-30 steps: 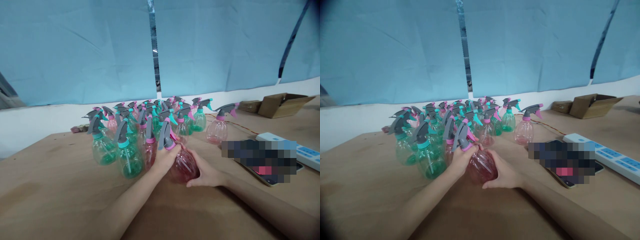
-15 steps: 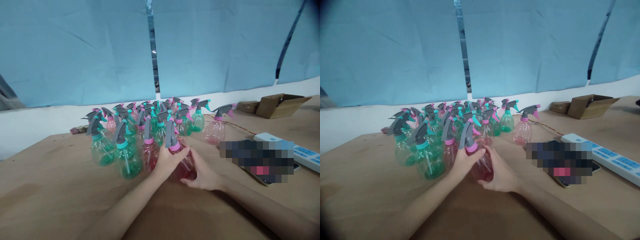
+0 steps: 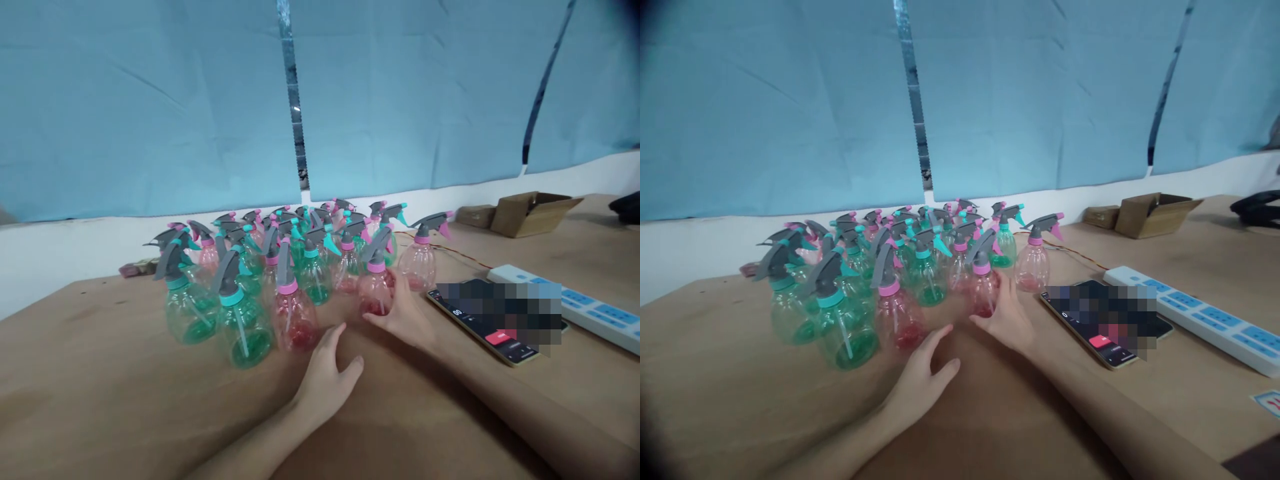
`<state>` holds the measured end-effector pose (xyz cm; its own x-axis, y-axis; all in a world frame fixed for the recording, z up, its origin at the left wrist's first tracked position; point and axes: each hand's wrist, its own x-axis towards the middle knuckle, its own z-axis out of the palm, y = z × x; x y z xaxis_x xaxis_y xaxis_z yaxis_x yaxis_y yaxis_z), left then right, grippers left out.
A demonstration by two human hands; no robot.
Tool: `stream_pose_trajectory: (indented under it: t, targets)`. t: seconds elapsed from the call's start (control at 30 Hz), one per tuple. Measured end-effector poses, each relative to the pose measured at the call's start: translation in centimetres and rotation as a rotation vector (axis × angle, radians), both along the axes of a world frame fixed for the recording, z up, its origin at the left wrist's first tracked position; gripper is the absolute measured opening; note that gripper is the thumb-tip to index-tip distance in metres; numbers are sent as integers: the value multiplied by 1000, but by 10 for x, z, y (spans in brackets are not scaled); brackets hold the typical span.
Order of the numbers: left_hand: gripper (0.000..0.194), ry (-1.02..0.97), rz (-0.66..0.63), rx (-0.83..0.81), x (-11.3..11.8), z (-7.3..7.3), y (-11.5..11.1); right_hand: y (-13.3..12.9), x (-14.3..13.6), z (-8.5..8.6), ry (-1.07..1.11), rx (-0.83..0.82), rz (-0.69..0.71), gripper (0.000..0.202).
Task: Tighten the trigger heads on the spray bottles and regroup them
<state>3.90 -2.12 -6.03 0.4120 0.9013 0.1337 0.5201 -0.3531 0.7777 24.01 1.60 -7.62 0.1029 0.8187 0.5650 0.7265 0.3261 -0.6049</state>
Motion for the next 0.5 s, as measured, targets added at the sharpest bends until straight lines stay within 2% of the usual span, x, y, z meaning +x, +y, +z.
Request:
stream_pose_trajectory:
  t: [0.27, 0.5]
  targets:
    - [47, -43, 14, -8, 3, 0, 1, 21, 26, -15, -35, 30, -185, 93]
    - [44, -39, 11, -8, 3, 2, -1, 27, 34, -23, -13, 44, -271, 82]
